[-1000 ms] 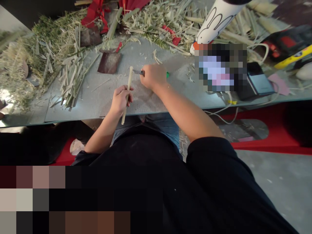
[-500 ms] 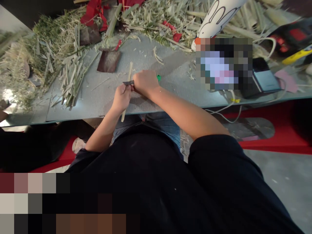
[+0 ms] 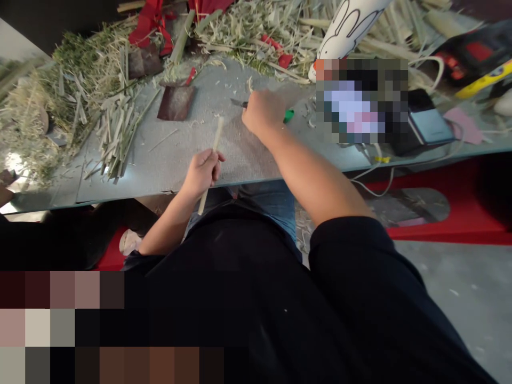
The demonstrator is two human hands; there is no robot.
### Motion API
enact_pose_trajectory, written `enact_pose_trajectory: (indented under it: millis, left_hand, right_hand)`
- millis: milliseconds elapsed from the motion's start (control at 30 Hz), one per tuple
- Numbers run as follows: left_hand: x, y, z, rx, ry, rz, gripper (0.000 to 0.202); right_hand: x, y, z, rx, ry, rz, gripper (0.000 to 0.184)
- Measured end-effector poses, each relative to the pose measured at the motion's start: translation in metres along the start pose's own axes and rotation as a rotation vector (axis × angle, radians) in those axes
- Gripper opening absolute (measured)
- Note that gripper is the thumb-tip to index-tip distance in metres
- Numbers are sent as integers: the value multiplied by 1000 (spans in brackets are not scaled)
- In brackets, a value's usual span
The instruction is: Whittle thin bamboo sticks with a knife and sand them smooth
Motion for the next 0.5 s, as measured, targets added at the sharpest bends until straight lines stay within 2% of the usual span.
enact_pose_trajectory:
  millis: [133,233,333,500]
  left_hand:
    - [-16,-16,8,117,-54,79,36]
    - [-26,-20,8,139,-59,122,38]
    - [-32,-20,3,133,-27,167,40]
    - [-43,-18,-8,136,43,166,42]
  right_hand:
    - [9,5,-15,-9,-78,32,34]
    - [23,4,-33,-25,-187,41,36]
    - [40,2,-52,-45,-308,0,34]
    - [59,7,-72,-20,-403,-104,30]
Point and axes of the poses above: each hand's wrist, its own x-axis away from the middle knuckle, its own y-axis out of the palm, z = x × y, the point moved 7 cm from there along -x, towards the middle knuckle
